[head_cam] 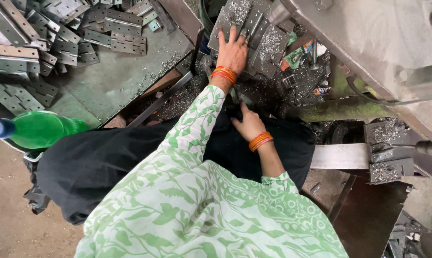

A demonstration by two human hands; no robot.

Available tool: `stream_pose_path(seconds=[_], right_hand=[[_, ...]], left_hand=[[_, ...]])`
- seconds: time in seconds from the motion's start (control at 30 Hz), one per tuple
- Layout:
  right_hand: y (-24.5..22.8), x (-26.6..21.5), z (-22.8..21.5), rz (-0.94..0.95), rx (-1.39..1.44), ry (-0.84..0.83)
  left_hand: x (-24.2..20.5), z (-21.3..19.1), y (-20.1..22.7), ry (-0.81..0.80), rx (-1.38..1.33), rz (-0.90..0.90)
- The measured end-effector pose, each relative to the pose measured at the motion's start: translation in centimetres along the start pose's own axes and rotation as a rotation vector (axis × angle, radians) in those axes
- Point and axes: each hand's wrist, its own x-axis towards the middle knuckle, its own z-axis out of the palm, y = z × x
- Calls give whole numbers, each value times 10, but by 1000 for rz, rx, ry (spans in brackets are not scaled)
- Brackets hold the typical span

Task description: The person repeatedly picks up small metal brackets from a pile, places them into a press machine, and operates the lever to process them. After each press cycle, the person removes the processed bracket and places it into a separate pile. The person handles the brackets one at a time throughout the clip.

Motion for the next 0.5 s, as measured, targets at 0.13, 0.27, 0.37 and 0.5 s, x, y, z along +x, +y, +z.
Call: stream_pose_path(seconds=[0.13, 0.27, 0.37, 0.5], right_hand=[[6, 0, 6, -42, 23, 69], [9, -18, 69, -8, 167, 177], [25, -16, 98, -86, 268, 304], [35, -17, 101, -31, 211, 233]], left_hand=[[4, -4, 2, 26, 7, -6], [5, -6, -2, -31, -10, -8], [9, -3, -2, -12, 10, -17], [2, 3, 8, -40, 4, 1]])
